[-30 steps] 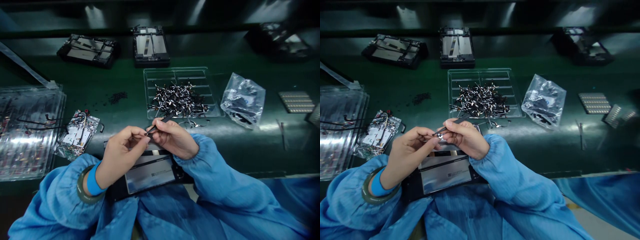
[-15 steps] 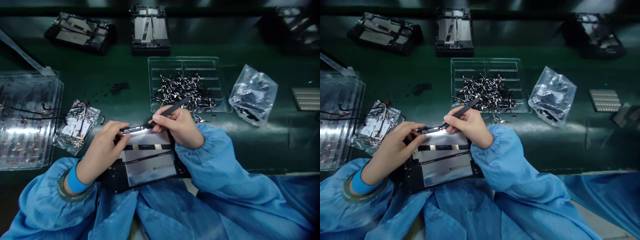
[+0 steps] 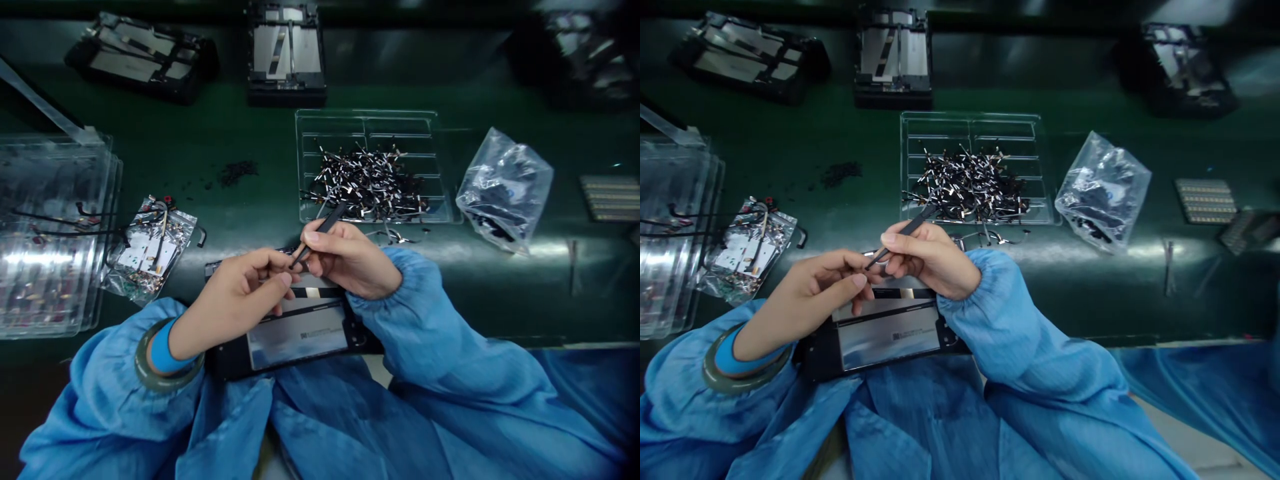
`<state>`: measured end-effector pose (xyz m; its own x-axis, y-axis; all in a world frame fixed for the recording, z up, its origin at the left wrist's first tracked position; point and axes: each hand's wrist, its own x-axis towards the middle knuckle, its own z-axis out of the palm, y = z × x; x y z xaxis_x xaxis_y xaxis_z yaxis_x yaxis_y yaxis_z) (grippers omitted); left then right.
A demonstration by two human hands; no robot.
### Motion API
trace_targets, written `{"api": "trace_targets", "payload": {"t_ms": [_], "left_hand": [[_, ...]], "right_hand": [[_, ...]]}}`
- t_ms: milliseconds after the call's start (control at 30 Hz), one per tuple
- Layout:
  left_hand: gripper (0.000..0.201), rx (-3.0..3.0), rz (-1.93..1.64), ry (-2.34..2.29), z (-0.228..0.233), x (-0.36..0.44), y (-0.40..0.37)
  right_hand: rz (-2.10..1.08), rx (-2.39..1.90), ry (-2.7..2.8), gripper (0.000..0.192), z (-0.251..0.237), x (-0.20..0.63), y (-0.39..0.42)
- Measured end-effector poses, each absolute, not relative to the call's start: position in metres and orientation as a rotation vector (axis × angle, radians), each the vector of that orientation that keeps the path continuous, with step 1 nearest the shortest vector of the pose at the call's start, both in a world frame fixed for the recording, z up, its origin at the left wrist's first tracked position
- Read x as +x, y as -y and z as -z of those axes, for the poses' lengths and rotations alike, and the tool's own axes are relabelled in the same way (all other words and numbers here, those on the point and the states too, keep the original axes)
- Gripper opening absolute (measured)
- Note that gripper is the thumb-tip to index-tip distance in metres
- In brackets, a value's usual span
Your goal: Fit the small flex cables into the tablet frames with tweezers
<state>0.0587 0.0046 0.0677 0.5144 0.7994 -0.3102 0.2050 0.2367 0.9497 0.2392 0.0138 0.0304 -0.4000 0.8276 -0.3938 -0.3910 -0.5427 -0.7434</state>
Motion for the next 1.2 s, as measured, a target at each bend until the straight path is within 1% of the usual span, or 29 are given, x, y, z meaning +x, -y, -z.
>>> {"api": "trace_targets", "payload": {"t_ms": [267,367,433,500,567,700,767,967,1067,1133,1200], "left_hand": [[0.011,1.258,-0.538,-1.009,-0.064,0.061,-0.007],[0.016,1.215,-0.564,-0.981,-0.062,0.057,-0.006],[0.023,1.221,-0.587,-1.002,-0.061,0.052,-0.005],[0.031,1.329,-0.623,-1.117,-0.06,0.044,-0.005],[0.033,1.533,-0.669,-1.316,-0.059,0.033,-0.006],[0.027,1.931,-0.721,-1.684,-0.053,0.01,-0.01],[0.025,2.033,-0.692,-1.803,-0.05,-0.001,-0.011],[0.022,2.005,-0.632,-2.048,-0.046,-0.025,-0.008],[0.023,2.042,-0.628,-2.111,-0.045,-0.035,-0.008],[0.023,2.117,-0.628,-2.111,-0.044,-0.041,-0.009],[0.023,2.199,-0.6,-2.083,-0.042,-0.045,-0.01]], "right_hand": [[-1.985,-0.965,0.725,0.025,-0.03,0.238,-0.014],[-1.949,-0.976,0.741,0.027,-0.032,0.239,-0.013],[-1.868,-1.015,0.77,0.028,-0.034,0.24,-0.013],[-1.736,-1.091,0.819,0.028,-0.034,0.242,-0.014],[-1.595,-1.174,0.891,0.03,-0.033,0.243,-0.015],[-1.413,-1.302,1.048,0.034,-0.026,0.239,-0.015],[-1.339,-1.352,1.129,0.032,-0.022,0.237,-0.015],[-1.063,-1.448,1.46,0.017,-0.016,0.233,-0.01],[-0.874,-1.491,1.545,0.015,-0.02,0.232,-0.005],[-0.895,-1.493,1.426,0.017,-0.022,0.233,-0.004],[-0.998,-1.455,1.23,0.019,-0.022,0.236,-0.005]]}}
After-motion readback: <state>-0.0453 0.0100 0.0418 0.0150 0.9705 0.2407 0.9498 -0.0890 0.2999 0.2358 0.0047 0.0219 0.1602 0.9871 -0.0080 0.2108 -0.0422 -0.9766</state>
